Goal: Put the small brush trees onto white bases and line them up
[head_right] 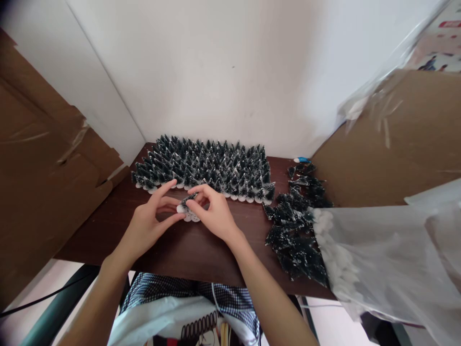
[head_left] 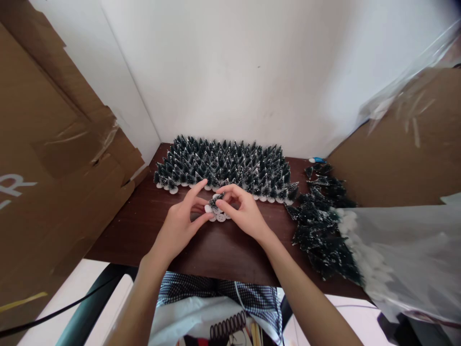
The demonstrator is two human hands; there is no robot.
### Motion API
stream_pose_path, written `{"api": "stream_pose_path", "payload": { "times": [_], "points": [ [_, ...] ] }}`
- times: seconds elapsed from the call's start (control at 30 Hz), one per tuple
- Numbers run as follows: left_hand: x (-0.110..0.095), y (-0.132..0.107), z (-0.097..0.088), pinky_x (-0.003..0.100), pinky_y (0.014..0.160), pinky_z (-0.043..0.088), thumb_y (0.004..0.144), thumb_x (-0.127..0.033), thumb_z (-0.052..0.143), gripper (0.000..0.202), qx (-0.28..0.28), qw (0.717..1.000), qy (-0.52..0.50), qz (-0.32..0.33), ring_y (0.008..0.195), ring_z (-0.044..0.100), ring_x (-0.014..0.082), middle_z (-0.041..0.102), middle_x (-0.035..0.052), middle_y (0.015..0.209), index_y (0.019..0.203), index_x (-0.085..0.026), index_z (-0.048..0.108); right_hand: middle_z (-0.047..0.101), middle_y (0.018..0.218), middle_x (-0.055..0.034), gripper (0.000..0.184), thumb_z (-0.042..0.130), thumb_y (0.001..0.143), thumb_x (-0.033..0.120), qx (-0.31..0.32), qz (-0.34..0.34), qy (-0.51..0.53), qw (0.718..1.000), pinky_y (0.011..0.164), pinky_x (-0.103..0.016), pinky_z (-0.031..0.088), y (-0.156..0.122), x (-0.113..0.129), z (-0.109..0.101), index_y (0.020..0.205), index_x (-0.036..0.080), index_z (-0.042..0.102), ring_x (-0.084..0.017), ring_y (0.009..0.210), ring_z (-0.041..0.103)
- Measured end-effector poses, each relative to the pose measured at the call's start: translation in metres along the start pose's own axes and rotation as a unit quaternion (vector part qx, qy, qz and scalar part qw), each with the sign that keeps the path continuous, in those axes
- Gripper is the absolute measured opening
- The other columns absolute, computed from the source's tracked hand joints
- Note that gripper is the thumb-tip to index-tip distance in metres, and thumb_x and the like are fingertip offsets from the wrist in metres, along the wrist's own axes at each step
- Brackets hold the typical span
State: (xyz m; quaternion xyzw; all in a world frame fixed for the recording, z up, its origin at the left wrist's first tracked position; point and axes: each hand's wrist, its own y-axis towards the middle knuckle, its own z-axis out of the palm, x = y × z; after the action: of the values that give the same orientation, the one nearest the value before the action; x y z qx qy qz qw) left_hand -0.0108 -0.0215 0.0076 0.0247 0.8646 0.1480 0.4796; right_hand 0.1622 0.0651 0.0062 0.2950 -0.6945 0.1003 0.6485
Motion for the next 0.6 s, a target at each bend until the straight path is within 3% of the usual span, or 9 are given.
{"api": "stream_pose_path", "payload": {
  "times": [0.23, 0.6],
  "points": [
    [-0.0040, -0.0030, -0.0043, 0.031, 0.085, 0.058, 0.091, -0.035, 0.067, 0.069, 0.026, 0.995, 0.097, 0.025, 0.085, 0.072, 0.0162, 0.075, -0.0018, 0.102, 0.153, -0.038, 0.037, 0.064, 0.073, 0.0029, 0.025, 0.068, 0.085, 0.027, 0.028, 0.008, 0.026, 0.999, 0.072, -0.028, 0.049, -0.0002, 0.0002, -0.0011, 0.109, 0.019, 0.071, -0.012, 0.069, 0.059],
    [-0.0036, -0.0052, -0.0045, 0.031, 0.085, 0.056, 0.093, -0.035, 0.064, 0.062, 0.044, 0.989, 0.129, 0.054, 0.085, 0.070, 0.0178, 0.074, 0.0013, 0.106, 0.151, -0.037, 0.044, 0.073, 0.081, -0.0023, 0.031, 0.074, 0.081, 0.037, 0.051, 0.049, 0.087, 0.994, 0.073, -0.031, 0.054, -0.0012, -0.0025, -0.0007, 0.106, 0.018, 0.076, -0.014, 0.072, 0.064]
  ]
}}
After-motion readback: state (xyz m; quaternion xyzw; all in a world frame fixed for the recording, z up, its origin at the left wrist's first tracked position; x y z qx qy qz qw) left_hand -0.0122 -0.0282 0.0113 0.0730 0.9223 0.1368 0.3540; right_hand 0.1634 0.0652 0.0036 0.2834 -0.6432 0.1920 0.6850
